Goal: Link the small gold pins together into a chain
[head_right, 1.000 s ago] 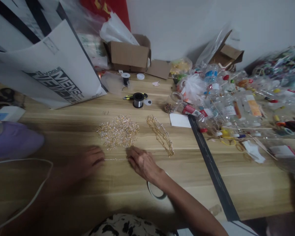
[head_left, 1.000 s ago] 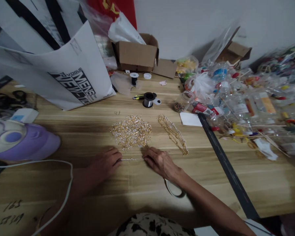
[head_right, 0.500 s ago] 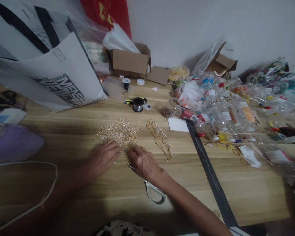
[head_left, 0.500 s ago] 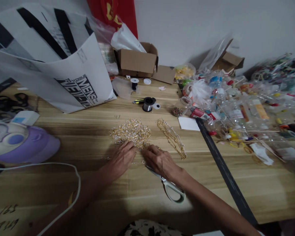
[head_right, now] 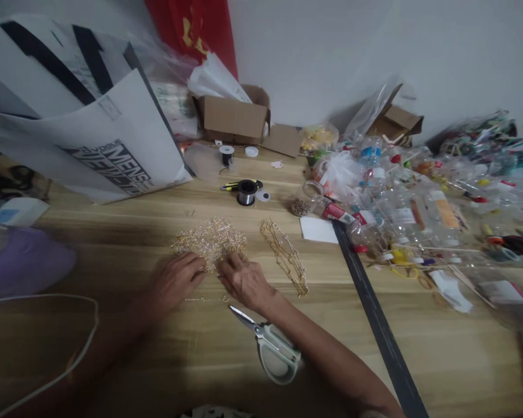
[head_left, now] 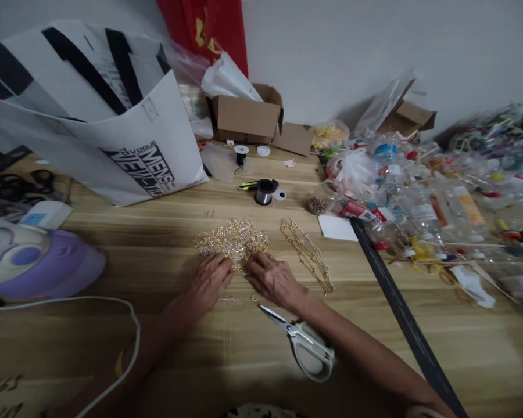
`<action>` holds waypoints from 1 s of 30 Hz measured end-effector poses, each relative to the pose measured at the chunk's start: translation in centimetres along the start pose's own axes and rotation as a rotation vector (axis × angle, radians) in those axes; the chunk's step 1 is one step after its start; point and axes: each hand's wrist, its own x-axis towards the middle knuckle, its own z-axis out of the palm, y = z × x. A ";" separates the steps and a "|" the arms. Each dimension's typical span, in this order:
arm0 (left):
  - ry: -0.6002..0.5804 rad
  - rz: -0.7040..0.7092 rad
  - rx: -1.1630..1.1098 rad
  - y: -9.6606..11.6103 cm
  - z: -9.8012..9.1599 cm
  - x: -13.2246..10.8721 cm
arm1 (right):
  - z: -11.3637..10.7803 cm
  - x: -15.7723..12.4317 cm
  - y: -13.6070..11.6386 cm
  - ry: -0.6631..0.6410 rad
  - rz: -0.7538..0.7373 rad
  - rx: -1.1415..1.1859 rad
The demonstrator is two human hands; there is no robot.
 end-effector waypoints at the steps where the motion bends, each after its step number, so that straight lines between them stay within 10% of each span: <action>1: -0.002 0.004 -0.010 -0.1 0.1 0.1 | 0.3 0.0 0.2 0.016 -0.001 0.013; 30: 0.256 0.094 -0.364 -1.6 2.9 1.3 | 2.7 -0.3 3.2 0.435 0.275 0.716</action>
